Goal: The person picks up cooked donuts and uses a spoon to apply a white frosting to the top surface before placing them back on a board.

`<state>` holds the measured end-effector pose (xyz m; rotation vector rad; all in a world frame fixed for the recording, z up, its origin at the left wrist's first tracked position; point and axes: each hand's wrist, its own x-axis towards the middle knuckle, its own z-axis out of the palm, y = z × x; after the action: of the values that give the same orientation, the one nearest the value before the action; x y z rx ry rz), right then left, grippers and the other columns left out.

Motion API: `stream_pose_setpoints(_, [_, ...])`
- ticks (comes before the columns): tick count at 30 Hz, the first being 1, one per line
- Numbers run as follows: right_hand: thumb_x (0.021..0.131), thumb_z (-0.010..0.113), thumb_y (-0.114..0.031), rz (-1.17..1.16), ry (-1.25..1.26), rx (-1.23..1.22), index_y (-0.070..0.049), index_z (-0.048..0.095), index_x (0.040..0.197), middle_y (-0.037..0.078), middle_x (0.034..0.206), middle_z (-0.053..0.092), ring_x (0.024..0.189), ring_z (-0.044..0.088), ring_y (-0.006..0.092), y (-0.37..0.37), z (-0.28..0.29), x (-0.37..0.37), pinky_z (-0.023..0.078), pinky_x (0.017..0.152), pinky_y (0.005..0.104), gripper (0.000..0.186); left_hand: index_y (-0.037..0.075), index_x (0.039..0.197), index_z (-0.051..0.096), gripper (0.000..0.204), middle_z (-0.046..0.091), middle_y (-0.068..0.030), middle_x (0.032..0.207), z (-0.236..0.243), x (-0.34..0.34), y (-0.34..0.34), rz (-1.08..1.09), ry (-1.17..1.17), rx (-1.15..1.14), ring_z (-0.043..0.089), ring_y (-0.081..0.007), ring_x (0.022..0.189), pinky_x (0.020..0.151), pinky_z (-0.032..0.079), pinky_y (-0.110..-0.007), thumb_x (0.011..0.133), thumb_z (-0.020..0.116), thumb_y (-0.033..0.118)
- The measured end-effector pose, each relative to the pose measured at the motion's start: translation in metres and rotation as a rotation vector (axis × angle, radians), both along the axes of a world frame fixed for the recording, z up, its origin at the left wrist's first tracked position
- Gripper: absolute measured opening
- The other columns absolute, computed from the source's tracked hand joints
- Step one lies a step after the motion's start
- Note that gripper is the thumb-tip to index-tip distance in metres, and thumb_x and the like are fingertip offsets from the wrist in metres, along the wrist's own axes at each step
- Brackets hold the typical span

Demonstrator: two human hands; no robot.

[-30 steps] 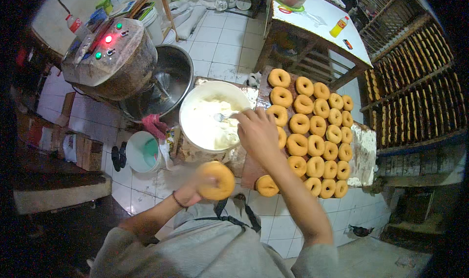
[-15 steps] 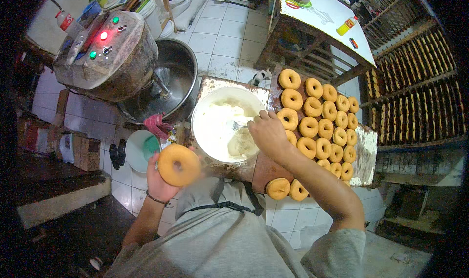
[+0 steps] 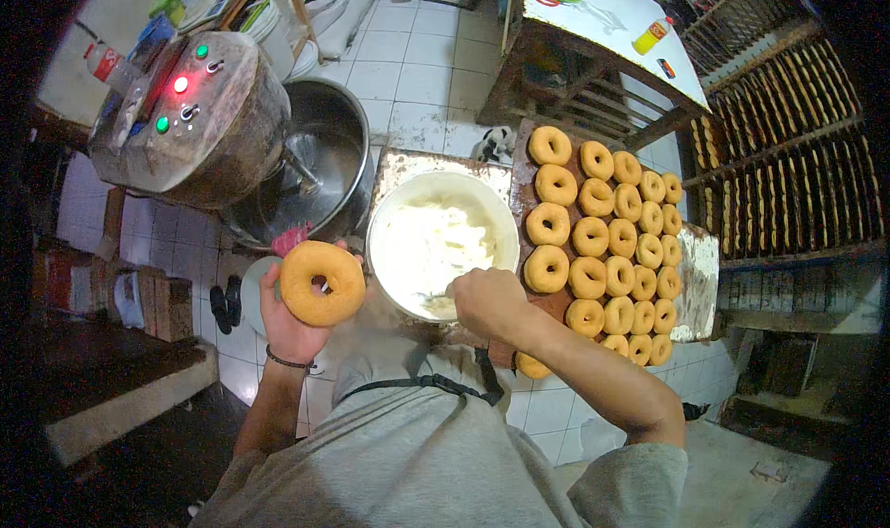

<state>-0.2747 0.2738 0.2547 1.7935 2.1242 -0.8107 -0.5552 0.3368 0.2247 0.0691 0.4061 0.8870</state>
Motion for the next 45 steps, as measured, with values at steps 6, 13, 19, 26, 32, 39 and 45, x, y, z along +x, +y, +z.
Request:
stream_pose_setpoints(6, [0.095,0.063,-0.017,-0.397,0.772,-0.155,-0.007,0.073,0.117,0.004,0.077,0.069,0.07,0.063,0.012,0.007,0.025,0.044,0.051,0.066,0.031,0.026,0.004,0.138,0.05,0.061,0.05,-0.0158,0.143,0.013,0.021,0.016,-0.039,0.039,-0.007,0.048,-0.0307,0.133,0.114,0.036,-0.05,0.1,0.041,0.052])
stream_pose_setpoints(13, [0.098,0.062,-0.012,-0.799,1.087,0.283,-0.007,0.067,0.128,0.0,0.086,0.068,0.077,0.055,0.0081,-0.023,0.05,0.005,0.046,0.071,0.025,0.031,0.006,0.141,0.046,0.064,0.053,-0.0132,0.138,0.028,0.086,0.018,-0.25,0.012,0.011,0.051,-0.0275,0.129,0.112,0.039,-0.048,0.104,0.034,0.057])
stream_pose_setpoints(19, [0.091,0.067,-0.01,-0.612,0.773,0.415,-0.015,0.073,0.121,0.008,0.079,0.063,0.073,0.058,0.0173,-0.05,0.062,0.007,0.046,0.067,0.0294,0.03,0.007,0.144,0.042,0.066,0.052,-0.0137,0.14,0.034,0.11,0.028,-0.438,-0.032,-0.019,0.052,-0.0289,0.13,0.112,0.04,-0.051,0.104,0.031,0.058])
stream_pose_setpoints(26, [0.086,0.072,-0.017,-0.494,0.523,0.474,-0.018,0.078,0.108,0.006,0.074,0.061,0.069,0.058,0.0206,-0.054,0.073,0.043,0.045,0.061,0.0325,0.023,0.008,0.142,0.047,0.064,0.054,-0.0165,0.14,0.032,0.101,0.04,-0.635,0.023,-0.129,0.054,-0.0357,0.127,0.111,0.036,-0.062,0.103,0.032,0.057])
stream_pose_setpoints(32, [0.084,0.064,-0.025,-0.289,-0.048,0.214,-0.022,0.078,0.101,0.009,0.089,0.073,0.083,0.07,0.028,-0.038,0.072,0.061,0.055,0.071,0.041,0.022,0.004,0.145,0.041,0.062,0.047,-0.0197,0.145,0.011,0.083,0.048,-0.498,-0.04,-0.079,0.047,-0.0368,0.134,0.112,0.034,-0.063,0.103,0.035,0.05])
stream_pose_setpoints(39, [0.089,0.067,-0.022,-0.251,0.489,-0.126,-0.012,0.077,0.107,0.006,0.09,0.074,0.081,0.068,0.0176,-0.014,0.092,0.089,0.052,0.076,0.0315,0.023,0.005,0.147,0.039,0.061,0.043,-0.0183,0.149,0.009,0.072,0.041,-0.466,-0.051,-0.025,0.044,-0.036,0.136,0.114,0.033,-0.061,0.103,0.035,0.048])
stream_pose_setpoints(45, [0.087,0.075,-0.021,-0.418,0.68,0.446,-0.018,0.079,0.105,0.0,0.08,0.067,0.075,0.059,0.0113,-0.037,0.053,0.05,0.042,0.068,0.0278,0.018,0.011,0.148,0.04,0.063,0.046,-0.0132,0.148,0.002,0.088,0.019,-0.604,-0.021,-0.04,0.05,-0.0314,0.132,0.106,0.044,-0.059,0.104,0.032,0.055])
